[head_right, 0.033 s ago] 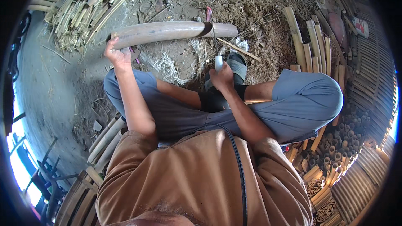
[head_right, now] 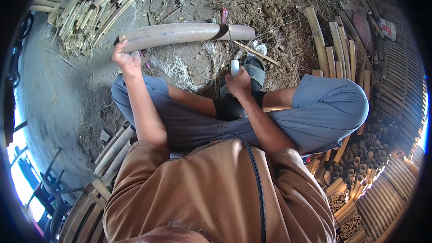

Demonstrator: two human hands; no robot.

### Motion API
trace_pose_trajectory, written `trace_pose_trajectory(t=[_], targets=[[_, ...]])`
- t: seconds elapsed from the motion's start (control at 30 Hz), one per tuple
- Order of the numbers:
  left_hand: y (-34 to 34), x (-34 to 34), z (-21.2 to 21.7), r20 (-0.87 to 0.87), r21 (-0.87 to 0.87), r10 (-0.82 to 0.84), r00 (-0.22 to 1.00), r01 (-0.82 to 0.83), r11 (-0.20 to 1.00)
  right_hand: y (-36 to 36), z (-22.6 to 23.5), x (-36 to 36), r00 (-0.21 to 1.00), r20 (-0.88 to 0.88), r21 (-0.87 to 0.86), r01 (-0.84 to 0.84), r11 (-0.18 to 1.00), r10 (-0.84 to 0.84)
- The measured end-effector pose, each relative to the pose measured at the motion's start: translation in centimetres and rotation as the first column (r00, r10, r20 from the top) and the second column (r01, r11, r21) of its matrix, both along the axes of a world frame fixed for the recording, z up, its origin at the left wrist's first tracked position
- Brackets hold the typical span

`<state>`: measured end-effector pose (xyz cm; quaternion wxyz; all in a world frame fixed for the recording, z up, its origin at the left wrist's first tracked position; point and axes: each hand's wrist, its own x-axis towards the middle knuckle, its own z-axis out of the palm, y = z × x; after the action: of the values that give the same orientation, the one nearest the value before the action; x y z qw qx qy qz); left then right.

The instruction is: The person scrapes a piece of bamboo with a knife, sets it aside to pick up another bamboo piece, and cuts into it using the knife.

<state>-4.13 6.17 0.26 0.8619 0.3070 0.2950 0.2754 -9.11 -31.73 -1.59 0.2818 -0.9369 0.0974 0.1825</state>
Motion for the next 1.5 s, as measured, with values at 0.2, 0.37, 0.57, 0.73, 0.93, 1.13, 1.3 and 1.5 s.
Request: trace_pose_trajectory(t=[0.2, 0.37, 0.57, 0.73, 0.93, 1.13, 1.3, 1.5], targets=[[-0.2, 0.0, 0.3, 0.011, -0.012, 0.001, 1.000, -0.001, 1.000, 0.0, 0.3, 0.1, 1.000, -0.014, -0.001, -0.011, 1.000, 0.011], [0.1, 0.0, -0.2, 0.040, -0.002, -0.006, 0.999, 0.006, 1.000, 0.0, -0.1, 0.0, 1.000, -0.003, -0.031, -0.020, 0.999, 0.019], [0.2, 0.1, -0.4, 0.039, -0.003, 0.002, 0.999, -0.002, 1.000, 0.1, 0.2, -0.1, 0.999, 0.039, -0.046, -0.033, 0.998, 0.034], [0.8, -0.4, -0.6, 0.045, -0.013, -0.024, 0.999, 0.025, 1.000, 1.1, 1.5, -0.5, 0.994, 0.077, 0.096, -0.085, 0.992, 0.078], [0.5, -0.8, 0.0, 0.255, -0.005, -0.160, 0.954, 0.167, 0.986, 0.5, 0.2, -0.7, 0.912, 0.335, 0.076, -0.279, 0.957, 0.239], [1.1, -0.9, -0.3, 0.409, 0.115, -0.276, 0.870, 0.251, 0.961, -1.2, -0.5, 0.3, 0.976, -0.102, 0.195, 0.208, 0.958, -0.191], [0.4, -1.3, 1.0, 0.454, 0.244, -0.410, 0.791, 0.333, 0.911, 0.2, 0.8, 0.0, 0.996, 0.078, 0.209, -0.050, 0.977, 0.034], [0.6, -1.8, 1.2, 0.449, 0.240, -0.401, 0.798, 0.324, 0.915, 0.1, -0.6, 0.6, 0.998, 0.028, 0.133, 0.046, 0.990, -0.050]])
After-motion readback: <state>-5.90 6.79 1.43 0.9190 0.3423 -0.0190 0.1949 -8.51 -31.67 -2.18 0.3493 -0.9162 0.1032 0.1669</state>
